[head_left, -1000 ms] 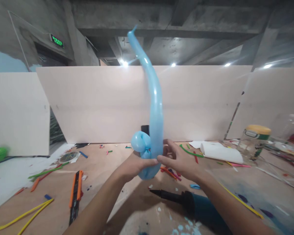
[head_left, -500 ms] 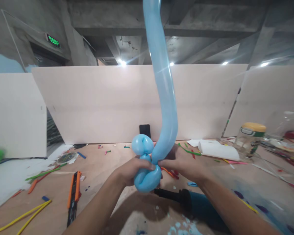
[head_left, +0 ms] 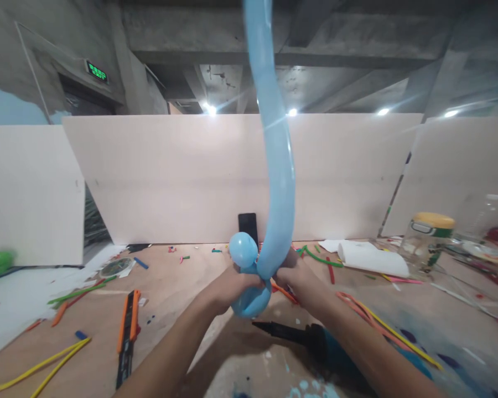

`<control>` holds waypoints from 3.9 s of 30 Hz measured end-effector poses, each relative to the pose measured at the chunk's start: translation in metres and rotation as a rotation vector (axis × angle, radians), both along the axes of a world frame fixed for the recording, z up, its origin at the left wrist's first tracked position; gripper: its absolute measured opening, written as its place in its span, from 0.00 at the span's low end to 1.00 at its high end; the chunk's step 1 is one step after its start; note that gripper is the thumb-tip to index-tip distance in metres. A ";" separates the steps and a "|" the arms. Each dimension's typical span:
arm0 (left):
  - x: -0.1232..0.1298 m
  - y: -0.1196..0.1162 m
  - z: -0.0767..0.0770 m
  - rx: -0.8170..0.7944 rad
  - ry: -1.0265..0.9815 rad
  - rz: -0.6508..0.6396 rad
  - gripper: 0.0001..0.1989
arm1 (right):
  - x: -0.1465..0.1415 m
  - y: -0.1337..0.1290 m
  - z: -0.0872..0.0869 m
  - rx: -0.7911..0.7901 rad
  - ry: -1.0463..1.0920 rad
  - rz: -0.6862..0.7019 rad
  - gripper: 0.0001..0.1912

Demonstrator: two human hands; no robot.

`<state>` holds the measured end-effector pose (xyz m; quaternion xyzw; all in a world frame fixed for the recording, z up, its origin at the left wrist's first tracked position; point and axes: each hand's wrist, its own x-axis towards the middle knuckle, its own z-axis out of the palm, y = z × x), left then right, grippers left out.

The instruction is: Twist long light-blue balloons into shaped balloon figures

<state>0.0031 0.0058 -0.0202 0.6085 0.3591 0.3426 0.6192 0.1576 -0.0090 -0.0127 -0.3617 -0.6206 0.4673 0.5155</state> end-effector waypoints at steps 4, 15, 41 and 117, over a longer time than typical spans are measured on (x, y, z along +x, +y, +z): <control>0.001 0.002 0.000 0.087 0.017 0.061 0.14 | -0.002 -0.004 0.006 0.046 -0.127 -0.069 0.23; -0.001 -0.007 0.004 -0.084 -0.110 -0.106 0.13 | 0.011 0.006 0.003 -0.276 0.384 0.183 0.05; 0.001 0.009 0.003 0.104 -0.418 0.471 0.09 | 0.002 0.006 0.000 -0.113 0.015 -0.285 0.17; 0.003 0.000 -0.012 -0.252 -0.067 -0.035 0.09 | 0.003 -0.007 0.004 -0.047 -0.174 -0.008 0.21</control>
